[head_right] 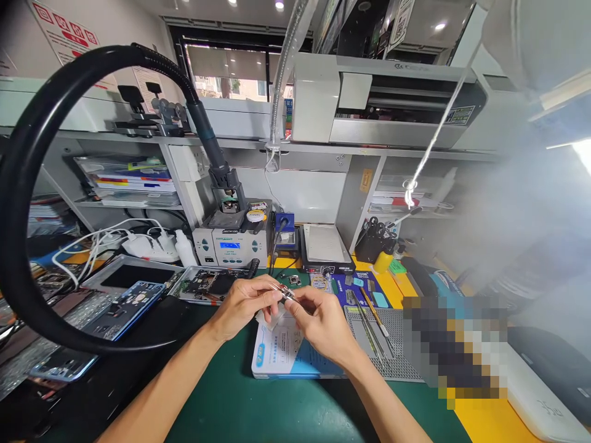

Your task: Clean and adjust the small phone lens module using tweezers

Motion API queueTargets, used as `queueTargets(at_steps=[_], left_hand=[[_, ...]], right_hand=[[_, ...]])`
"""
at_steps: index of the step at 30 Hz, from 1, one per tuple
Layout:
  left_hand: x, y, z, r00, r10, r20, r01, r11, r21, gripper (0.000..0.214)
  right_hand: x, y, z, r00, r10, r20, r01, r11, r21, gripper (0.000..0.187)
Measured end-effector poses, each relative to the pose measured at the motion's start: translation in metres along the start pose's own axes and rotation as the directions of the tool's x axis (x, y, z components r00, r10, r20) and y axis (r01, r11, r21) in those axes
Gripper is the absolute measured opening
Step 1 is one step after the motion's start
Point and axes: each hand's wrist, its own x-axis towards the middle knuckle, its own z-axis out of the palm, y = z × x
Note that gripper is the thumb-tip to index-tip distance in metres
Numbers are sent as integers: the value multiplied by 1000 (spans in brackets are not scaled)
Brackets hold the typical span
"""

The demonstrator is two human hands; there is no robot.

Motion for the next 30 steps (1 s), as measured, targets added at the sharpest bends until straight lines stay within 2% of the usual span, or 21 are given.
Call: queueTargets(at_steps=[10,16,21,27,30], left_hand=[[0,-4,4,998,52,-41,-51,999,9,26],[0,-4,6,999,38,-39,-38,999,-11,30],[1,-4,7,997,31,-77,-32,999,-6,29],[1,-6,11,994,-77,-71,76,997,-30,29],[1,-7,13,988,-113,-108,111,994,-22,26]], right_hand=[[0,2,0,1000,2,-6,-2,1000,16,28],[0,1,0,1000,2,-5,-2,1000,24,31],[1,-3,1,1000,8,-10,-8,1000,25,29],[5,-5,1,993,120,4,-118,967,226,35],[6,-4,1,985,172,24,-173,948,266,36]])
